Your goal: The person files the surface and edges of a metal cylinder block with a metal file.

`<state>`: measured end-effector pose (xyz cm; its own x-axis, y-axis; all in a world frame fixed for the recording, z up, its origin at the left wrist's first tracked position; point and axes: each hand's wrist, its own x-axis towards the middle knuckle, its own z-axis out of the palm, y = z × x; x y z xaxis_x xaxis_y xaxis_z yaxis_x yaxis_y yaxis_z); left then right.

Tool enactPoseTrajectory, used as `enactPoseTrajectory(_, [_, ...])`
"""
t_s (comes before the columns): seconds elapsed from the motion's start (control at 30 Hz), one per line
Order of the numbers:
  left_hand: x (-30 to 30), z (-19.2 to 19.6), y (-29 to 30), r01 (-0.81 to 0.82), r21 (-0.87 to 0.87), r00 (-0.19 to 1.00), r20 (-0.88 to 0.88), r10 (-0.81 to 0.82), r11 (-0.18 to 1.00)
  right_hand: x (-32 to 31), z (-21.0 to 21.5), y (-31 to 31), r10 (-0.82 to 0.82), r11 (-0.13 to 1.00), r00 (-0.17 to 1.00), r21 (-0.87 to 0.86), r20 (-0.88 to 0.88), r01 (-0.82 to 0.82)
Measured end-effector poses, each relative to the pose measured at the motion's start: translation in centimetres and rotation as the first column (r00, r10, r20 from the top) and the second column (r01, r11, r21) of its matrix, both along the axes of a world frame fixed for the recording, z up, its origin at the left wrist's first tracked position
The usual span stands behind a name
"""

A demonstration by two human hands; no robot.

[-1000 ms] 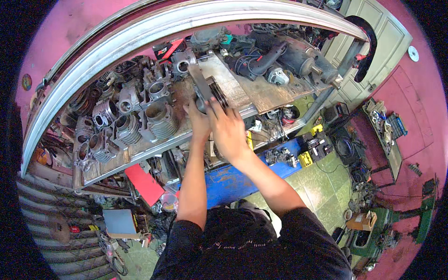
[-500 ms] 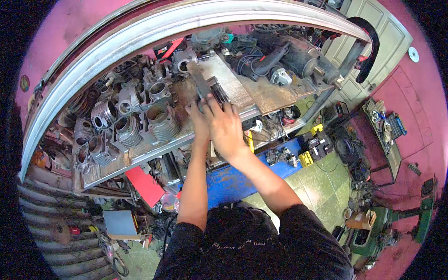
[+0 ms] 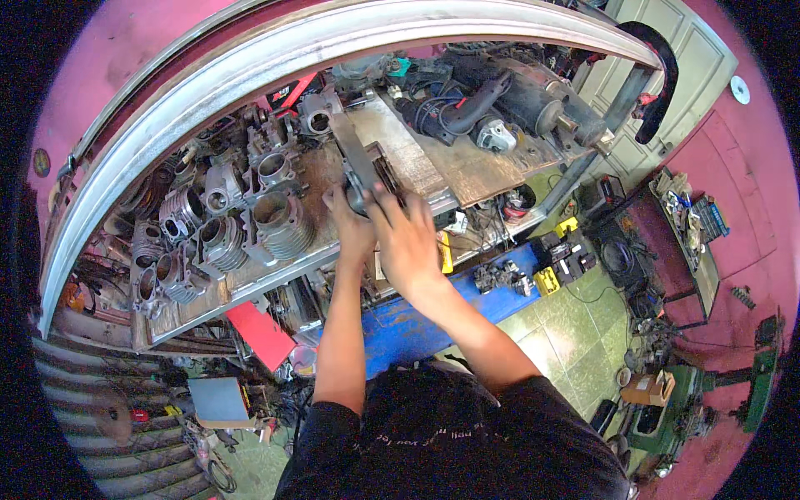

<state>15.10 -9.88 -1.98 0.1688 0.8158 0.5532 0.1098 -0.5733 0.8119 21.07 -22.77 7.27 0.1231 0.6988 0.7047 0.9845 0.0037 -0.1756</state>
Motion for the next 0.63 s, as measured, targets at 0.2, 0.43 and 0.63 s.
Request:
enactPoseTrajectory(0.2, [-0.9,-2.3,1.7,-0.017,0.026,0.993,-0.114,0.020,1.000,-2.0,-1.1,-1.6,0.035,0.999,0.999,-0.011,0.013,-0.035])
enactPoseTrajectory(0.43, [-1.5,-1.3,1.5,0.012,-0.065,0.993,-0.119,-0.020,0.998,1.1,-1.1,-10.1,0.075,0.997,0.985,-0.016,-0.155,-0.078])
enactPoseTrajectory(0.63, [-1.7,1.3,0.4,-0.006,-0.192,0.982,-0.185,-0.030,0.981,1.7,-0.8,-10.2,0.041,0.996,0.998,-0.075,-0.042,-0.044])
